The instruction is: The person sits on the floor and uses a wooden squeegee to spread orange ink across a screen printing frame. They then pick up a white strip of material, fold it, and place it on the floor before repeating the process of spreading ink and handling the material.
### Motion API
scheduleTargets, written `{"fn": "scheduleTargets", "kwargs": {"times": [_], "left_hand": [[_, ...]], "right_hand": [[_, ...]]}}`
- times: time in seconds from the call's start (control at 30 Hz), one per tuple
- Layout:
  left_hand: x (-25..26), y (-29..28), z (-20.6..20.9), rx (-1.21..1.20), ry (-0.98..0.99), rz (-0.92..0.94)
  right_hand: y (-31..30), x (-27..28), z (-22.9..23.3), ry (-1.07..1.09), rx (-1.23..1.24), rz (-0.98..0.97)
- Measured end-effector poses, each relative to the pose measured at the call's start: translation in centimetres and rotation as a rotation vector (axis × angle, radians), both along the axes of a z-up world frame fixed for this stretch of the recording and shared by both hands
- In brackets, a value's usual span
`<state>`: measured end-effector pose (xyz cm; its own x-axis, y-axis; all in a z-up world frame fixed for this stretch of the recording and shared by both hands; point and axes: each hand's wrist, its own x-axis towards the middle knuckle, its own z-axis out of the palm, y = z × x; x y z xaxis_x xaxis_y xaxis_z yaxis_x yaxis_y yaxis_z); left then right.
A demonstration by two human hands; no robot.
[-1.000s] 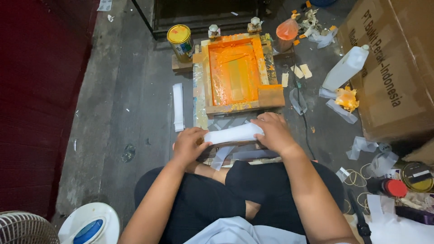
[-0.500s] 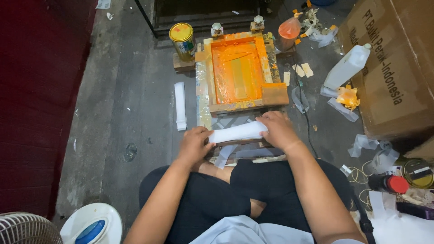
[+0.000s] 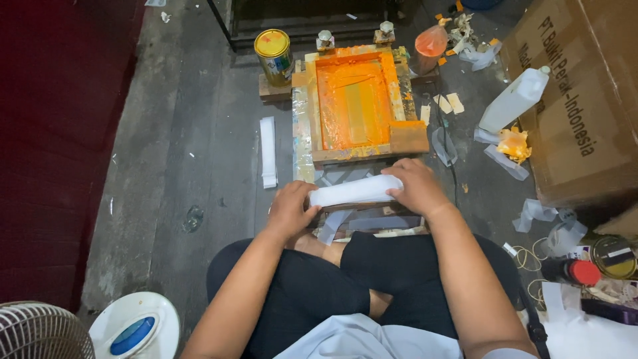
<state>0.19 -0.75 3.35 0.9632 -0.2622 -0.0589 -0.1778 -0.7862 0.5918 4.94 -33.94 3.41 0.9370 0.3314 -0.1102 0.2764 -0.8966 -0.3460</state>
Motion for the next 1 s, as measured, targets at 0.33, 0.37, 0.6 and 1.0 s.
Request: {"fn": "scheduleTargets", "kwargs": {"times": [0.33,0.37,0.6,1.0], "left_hand": [[-0.1,0.6,-2.7,-0.368,-0.086,0.175],[0.1,0.7,-3.6,-0.581,0.009,0.226],[0.8,-0.2,-1.7,-1.099,0.266,0.325],[2.9,-0.7,-3.5,-1.871,0.635,0.177]], "right_hand": [[0.6,-0.8,3.1,0.009,0.397,-0.101],[0.6,-0.9,3.0,0.008,0.476,-0.117],[0.9,-0.9,3.6,-0.031,0.645,-0.152],[2.4,-0.9,2.3,-0.092,0.570,-0.147]]}}
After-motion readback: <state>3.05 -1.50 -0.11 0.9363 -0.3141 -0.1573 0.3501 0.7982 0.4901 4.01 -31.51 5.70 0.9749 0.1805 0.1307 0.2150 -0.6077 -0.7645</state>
